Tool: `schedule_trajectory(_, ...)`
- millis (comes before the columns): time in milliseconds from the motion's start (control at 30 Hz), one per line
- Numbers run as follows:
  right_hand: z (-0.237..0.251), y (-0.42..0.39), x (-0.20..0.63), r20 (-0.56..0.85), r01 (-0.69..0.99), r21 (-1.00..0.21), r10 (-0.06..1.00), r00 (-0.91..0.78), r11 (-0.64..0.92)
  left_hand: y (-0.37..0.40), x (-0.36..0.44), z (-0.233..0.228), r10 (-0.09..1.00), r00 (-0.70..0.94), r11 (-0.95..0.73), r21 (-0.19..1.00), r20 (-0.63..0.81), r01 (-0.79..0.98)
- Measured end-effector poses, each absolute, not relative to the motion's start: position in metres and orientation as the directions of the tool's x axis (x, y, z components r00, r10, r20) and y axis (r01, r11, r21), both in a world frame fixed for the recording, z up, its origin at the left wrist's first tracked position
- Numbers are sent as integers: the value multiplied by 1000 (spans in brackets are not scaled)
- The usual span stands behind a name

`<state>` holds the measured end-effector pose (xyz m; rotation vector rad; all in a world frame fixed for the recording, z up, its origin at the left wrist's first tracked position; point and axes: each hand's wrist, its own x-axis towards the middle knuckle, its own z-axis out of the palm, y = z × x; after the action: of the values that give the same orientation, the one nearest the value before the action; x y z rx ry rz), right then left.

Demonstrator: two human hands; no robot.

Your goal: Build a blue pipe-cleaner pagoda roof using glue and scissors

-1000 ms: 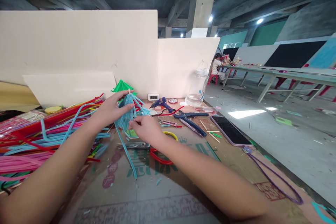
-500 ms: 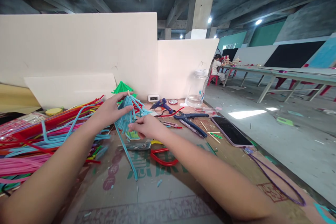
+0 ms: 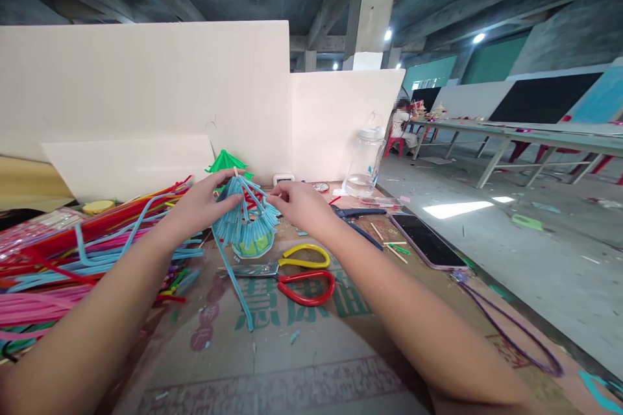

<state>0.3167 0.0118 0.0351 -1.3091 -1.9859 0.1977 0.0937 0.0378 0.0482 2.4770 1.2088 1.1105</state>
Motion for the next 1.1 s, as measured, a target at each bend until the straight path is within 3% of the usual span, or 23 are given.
schedule_trajectory(233, 43, 9, 332, 342, 783, -425, 882, -326, 454, 43, 90, 45, 738, 411, -663, 462, 535, 589)
schedule_trajectory(633, 39, 2, 311, 539, 718, -328, 746, -391, 614, 40, 92, 49, 748, 399, -645, 438, 531, 626)
schedule_trajectory(867, 32, -6, 298, 569, 684, -154, 630, -529, 713, 37, 97, 47, 714, 392, -663, 382, 580, 644)
schedule_trajectory(1100, 27, -6, 298, 588, 703, -107, 615, -525, 703, 39, 96, 48, 727, 387, -645, 371, 568, 668)
